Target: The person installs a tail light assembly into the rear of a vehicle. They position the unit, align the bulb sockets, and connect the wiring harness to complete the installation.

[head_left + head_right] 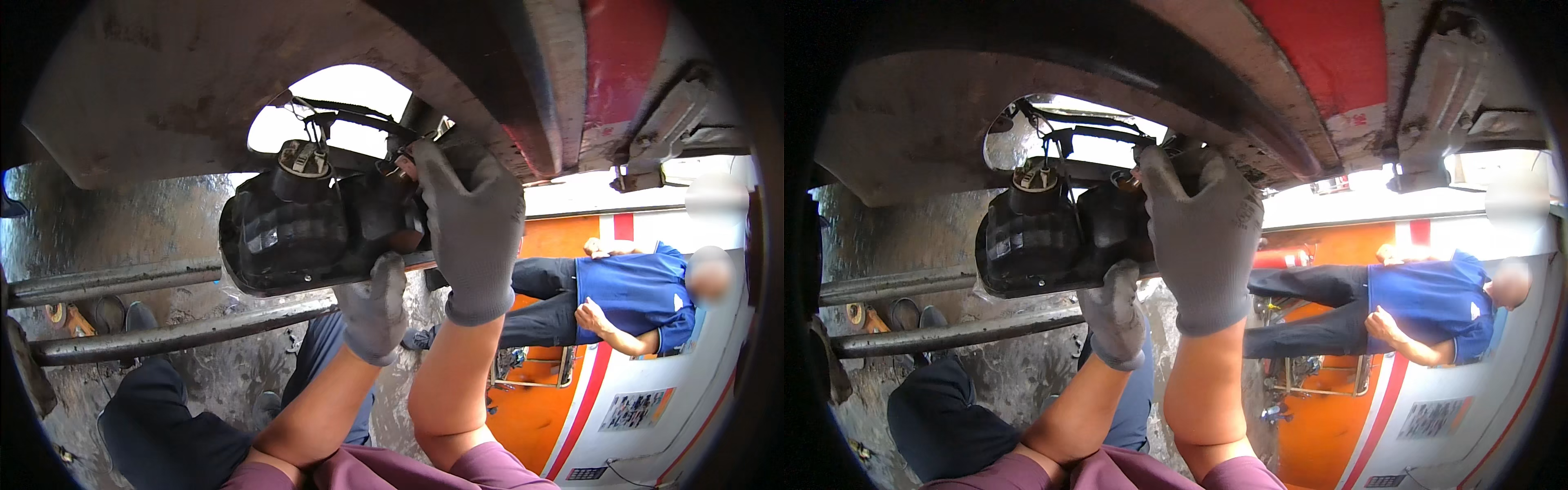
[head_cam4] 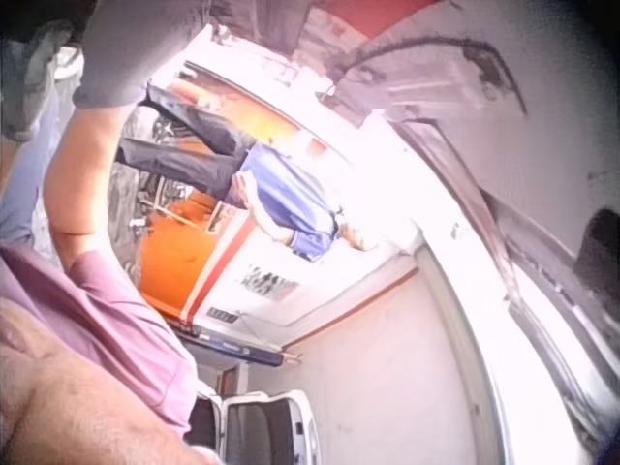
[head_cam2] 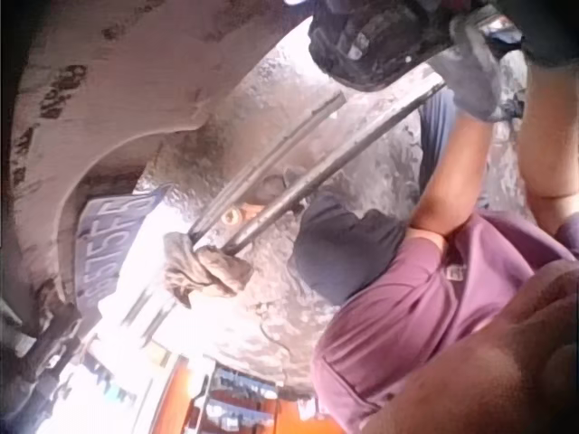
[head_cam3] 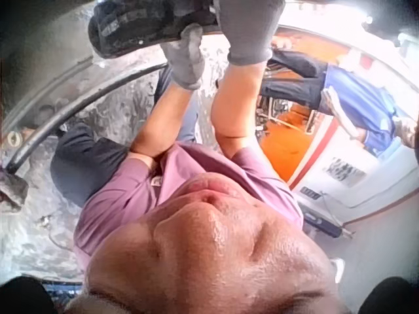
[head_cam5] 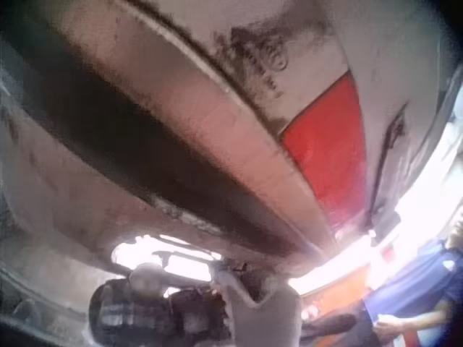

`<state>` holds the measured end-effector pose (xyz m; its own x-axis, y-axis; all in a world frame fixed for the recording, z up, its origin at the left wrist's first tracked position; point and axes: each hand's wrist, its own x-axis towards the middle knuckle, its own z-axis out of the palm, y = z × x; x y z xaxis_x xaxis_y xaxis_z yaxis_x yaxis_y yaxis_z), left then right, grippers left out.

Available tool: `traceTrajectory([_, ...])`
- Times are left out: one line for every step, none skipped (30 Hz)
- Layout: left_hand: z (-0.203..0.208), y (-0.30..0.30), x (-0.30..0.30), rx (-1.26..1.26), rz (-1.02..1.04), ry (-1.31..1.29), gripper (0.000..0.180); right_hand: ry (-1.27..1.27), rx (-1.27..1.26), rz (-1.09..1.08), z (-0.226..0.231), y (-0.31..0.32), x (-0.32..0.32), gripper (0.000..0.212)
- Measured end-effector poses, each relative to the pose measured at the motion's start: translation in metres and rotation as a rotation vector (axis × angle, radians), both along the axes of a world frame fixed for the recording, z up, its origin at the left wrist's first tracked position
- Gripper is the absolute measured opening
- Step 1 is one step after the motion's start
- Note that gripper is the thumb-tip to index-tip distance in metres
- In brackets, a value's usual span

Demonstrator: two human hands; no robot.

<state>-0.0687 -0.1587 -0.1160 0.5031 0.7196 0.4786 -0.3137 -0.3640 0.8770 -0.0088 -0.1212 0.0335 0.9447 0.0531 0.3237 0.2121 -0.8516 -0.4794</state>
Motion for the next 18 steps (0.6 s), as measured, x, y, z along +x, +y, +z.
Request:
traceTrajectory([0.002, -0.001, 0.000, -0.035, -0.015, 0.010, 0.014, 0.030, -0.053, 0.016, 0.002, -0.004, 0.001, 0.015])
traceTrajectory([0.003, -0.004, -0.001, -0.070, -0.030, 0.020, 0.013, 0.055, 0.015, 0.019, 0.002, -0.006, 0.002, 0.015])
traceTrajectory([0.002, -0.008, -0.003, -0.115, -0.081, 0.036, 0.012, 0.080, 0.083, 0.023, 0.001, -0.008, 0.002, 0.015])
traceTrajectory([0.000, -0.011, -0.005, -0.160, -0.126, 0.057, 0.011, 0.110, 0.152, 0.031, 0.000, -0.009, 0.002, 0.016])
traceTrajectory([-0.005, -0.016, -0.009, -0.216, -0.208, 0.085, 0.011, 0.039, 0.067, 0.099, -0.001, -0.011, 0.003, 0.016])
traceTrajectory([-0.007, -0.019, -0.009, -0.225, -0.225, 0.092, 0.011, -0.032, -0.018, 0.167, -0.002, -0.015, 0.004, 0.016])
traceTrajectory([-0.007, -0.020, -0.010, -0.236, -0.244, 0.102, 0.012, -0.100, -0.104, 0.236, -0.003, -0.017, 0.005, 0.017])
traceTrajectory([-0.006, -0.019, -0.009, -0.200, -0.197, 0.092, 0.011, -0.050, -0.049, 0.206, -0.004, -0.017, 0.005, 0.017])
traceTrajectory([-0.005, -0.019, -0.008, -0.307, -0.221, 0.082, 0.011, -0.001, 0.007, 0.175, -0.005, -0.018, 0.006, 0.017])
traceTrajectory([-0.004, -0.020, -0.007, -0.416, -0.239, 0.069, 0.011, 0.050, 0.063, 0.143, -0.004, -0.017, 0.006, 0.016])
traceTrajectory([-0.004, -0.021, -0.006, -0.667, -0.325, 0.055, 0.012, 0.077, 0.065, 0.130, -0.002, -0.013, 0.004, 0.016])
traceTrajectory([-0.003, -0.021, -0.005, -0.694, -0.321, 0.044, 0.012, 0.103, 0.067, 0.117, 0.002, -0.007, 0.001, 0.016])
traceTrajectory([0.000, -0.019, -0.004, -0.721, -0.320, 0.036, 0.013, 0.130, 0.072, 0.098, 0.004, -0.004, -0.002, 0.015])
traceTrajectory([0.003, -0.016, -0.005, -0.524, -0.229, 0.033, 0.013, 0.135, 0.073, 0.098, 0.004, -0.006, -0.001, 0.015])
traceTrajectory([0.008, -0.012, -0.006, -0.326, -0.140, 0.028, 0.014, 0.139, 0.074, 0.099, 0.003, -0.008, 0.000, 0.015])
traceTrajectory([0.014, -0.006, -0.009, -0.458, -0.237, 0.081, 0.014, 0.144, 0.077, 0.105, 0.002, -0.009, 0.001, 0.015])
traceTrajectory([0.020, 0.000, -0.013, -0.591, -0.334, 0.134, 0.013, 0.146, 0.088, 0.113, 0.000, -0.011, 0.002, 0.015])
traceTrajectory([0.021, 0.001, -0.014, -0.663, -0.374, 0.150, 0.014, 0.148, 0.098, 0.122, -0.002, -0.013, 0.003, 0.015])
